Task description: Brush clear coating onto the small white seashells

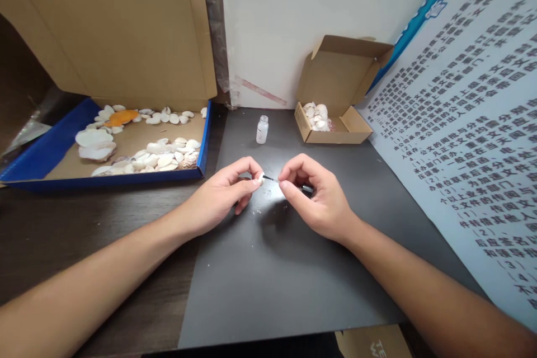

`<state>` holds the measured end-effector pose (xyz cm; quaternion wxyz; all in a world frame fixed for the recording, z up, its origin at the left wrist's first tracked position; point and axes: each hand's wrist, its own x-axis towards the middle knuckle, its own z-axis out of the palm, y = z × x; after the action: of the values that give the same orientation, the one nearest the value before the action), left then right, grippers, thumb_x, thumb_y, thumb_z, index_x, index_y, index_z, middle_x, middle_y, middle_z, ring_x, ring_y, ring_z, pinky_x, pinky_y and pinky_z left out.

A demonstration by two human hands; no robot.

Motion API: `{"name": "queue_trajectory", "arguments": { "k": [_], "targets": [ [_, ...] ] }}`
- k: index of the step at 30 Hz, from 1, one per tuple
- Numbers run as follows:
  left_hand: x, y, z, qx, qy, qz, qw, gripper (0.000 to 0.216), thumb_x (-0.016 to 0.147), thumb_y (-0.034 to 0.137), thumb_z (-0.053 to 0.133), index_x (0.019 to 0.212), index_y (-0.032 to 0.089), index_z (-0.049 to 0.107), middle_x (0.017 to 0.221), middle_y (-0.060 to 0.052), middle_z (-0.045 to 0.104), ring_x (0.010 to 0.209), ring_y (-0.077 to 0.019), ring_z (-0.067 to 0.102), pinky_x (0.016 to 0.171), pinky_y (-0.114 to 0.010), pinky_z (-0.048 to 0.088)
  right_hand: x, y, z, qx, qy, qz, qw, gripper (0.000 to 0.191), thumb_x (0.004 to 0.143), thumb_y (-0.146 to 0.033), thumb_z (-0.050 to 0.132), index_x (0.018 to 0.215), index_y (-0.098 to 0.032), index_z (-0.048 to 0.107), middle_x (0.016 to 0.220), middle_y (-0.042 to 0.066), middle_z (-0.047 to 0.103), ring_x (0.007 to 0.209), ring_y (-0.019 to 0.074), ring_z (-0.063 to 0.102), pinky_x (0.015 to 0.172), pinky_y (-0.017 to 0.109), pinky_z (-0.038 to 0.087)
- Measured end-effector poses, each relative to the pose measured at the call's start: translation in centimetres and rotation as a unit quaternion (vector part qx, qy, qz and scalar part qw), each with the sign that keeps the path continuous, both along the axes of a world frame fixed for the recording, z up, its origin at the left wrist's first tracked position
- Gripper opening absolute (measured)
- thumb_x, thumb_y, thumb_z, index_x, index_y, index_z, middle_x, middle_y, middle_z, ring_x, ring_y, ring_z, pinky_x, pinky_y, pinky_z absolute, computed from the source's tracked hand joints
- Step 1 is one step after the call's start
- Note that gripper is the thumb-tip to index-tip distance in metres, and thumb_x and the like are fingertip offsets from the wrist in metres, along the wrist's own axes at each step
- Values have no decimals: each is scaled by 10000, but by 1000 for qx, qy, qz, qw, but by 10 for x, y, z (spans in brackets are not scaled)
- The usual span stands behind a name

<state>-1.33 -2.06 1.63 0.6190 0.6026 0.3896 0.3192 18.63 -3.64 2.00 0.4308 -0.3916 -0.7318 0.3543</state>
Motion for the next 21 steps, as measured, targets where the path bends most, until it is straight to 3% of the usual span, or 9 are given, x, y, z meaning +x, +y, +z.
{"name": "queue_trajectory", "arguments": {
  "k": [7,12,17,21],
  "targets": [
    [0,-1,0,8,3,1,1000,146,923,352,565,862,226,524,609,71,430,551,-96,408,530,-204,365,0,0,-2,-4,-4,-27,1000,76,886,-149,567,850,-209,539,705,-40,549,634,106,519,602,251,414],
    [-1,-1,-1,9,-1,-1,1000,106,920,311,563,876,223,525,602,74,436,539,-87,411,523,-197,361,1,0,-2,-8,3,11,1000,70,890,-153,570,852,-205,543,690,-46,544,604,97,504,573,242,400],
    [0,0,-2,-23,-29,-1,999,145,918,344,584,877,216,531,612,67,444,553,-91,435,509,-191,403,2,3,-3,-5,5,-25,1000,83,881,-129,577,851,-199,546,697,-49,547,623,91,509,592,232,401],
    [0,1,-2,-41,-60,1,997,116,906,303,581,874,202,535,664,60,471,540,-79,460,499,-194,418,2,3,-2,5,12,16,1000,69,892,-142,569,858,-197,546,702,-49,553,608,86,504,571,225,390]
  ]
}}
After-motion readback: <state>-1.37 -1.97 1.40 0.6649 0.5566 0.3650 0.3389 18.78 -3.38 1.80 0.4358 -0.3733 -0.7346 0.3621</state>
